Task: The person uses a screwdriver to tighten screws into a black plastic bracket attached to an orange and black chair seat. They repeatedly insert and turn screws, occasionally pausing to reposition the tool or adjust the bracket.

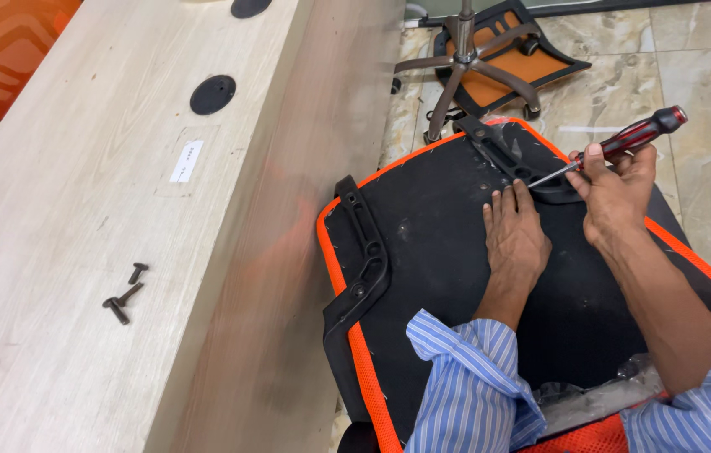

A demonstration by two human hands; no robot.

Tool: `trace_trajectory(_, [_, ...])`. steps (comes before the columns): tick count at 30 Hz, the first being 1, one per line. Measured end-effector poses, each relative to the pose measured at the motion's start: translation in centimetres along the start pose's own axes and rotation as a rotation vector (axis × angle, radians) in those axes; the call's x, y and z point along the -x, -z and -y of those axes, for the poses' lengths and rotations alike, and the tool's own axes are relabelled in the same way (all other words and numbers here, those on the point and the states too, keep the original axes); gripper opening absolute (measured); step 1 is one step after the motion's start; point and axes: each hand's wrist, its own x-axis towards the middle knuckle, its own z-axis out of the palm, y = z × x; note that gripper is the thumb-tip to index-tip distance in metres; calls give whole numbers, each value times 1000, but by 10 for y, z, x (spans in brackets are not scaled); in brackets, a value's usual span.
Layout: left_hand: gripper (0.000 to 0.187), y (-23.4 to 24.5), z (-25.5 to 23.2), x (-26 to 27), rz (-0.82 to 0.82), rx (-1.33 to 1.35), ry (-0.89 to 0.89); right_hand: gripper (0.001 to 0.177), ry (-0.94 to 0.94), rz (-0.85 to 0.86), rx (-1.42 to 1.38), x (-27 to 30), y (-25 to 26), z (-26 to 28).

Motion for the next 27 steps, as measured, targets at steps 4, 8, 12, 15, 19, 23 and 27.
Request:
trace_trajectory(4, [68, -2, -9, -10, -52, 0, 39, 37, 49, -17, -21, -10, 12, 7])
trace_trajectory(8, [73, 16, -10, -16, -39, 46, 124, 35, 62, -30, 32, -10, 11, 14])
trace_trajectory(12, [78, 33, 1, -27, -34, 115, 244, 36, 45, 27, 10, -5, -3, 17])
trace_trajectory(15, [69, 46, 19, -38, -120, 151, 253, 37, 37, 99, 36, -1, -21, 14])
trace_trajectory(19, [58, 54, 36, -44, -57, 174, 218, 42, 27, 158, 71, 2, -42, 11])
trace_trajectory(23, [55, 57, 37, -43, -5, 199, 237, 43, 52, 215, 106, 6, -58, 7])
trace_trajectory(27, [50, 63, 30, -43, 25, 226, 305, 40, 53, 246, 212, 3, -68, 11])
